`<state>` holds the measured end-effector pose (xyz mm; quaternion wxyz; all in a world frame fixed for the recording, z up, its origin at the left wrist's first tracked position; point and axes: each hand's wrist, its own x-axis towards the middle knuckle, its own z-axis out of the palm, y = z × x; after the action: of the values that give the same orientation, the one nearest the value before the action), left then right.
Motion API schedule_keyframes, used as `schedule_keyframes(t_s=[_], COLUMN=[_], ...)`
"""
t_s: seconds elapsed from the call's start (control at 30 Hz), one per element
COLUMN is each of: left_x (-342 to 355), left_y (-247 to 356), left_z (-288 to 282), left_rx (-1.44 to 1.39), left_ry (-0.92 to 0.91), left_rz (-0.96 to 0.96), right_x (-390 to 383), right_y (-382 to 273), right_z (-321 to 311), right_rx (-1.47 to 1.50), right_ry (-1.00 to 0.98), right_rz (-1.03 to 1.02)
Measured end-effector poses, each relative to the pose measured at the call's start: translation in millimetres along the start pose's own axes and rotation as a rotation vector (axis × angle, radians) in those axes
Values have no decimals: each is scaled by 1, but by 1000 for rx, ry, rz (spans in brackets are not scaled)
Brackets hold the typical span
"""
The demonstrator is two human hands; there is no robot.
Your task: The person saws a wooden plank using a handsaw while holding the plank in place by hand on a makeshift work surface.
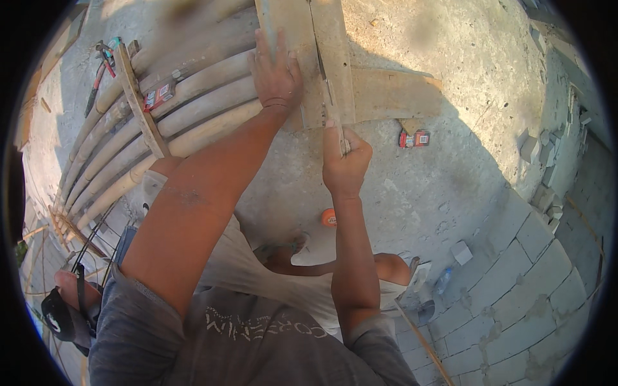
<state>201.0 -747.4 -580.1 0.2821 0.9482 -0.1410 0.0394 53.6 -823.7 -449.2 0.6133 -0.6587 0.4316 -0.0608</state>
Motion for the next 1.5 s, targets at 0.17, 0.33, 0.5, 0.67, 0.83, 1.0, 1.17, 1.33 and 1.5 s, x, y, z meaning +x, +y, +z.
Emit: schedule_keyframes(t_s=[0.17,0.33,0.5,0.67,0.83,1.0,1.17,1.33,1.5], left_x=[11,7,22,11,8,5,11,-1,14], left_y=[-2,8,-13,-3,6,-12,1,2,-3], left_z=[-6,6,1,0,4,-2,9,-1,-15], left_rx=[-13,-9,-11,55,15,41,67,91,16], left_ry=[14,2,45,-3,15,-8,15,8,-117], left_rz=[-9,-11,-4,-26,1,-31,1,38,-49], right_x=[-116,-4,-43,-70,22,-104,-21,-8,-100], right_y=[-1,22,1,8,7,8,29,31,25], right_z=[-65,-10,-31,-51,-2,-70,-27,-16,-69], right_rx=[-27,-2,-28,-26,-17,-53,41,-22,-105], right_ry=[19,14,-52,-35,-9,-26,-16,-14,-41], right_rz=[-33,-46,-44,-73,-7,-111,-44,-56,-184])
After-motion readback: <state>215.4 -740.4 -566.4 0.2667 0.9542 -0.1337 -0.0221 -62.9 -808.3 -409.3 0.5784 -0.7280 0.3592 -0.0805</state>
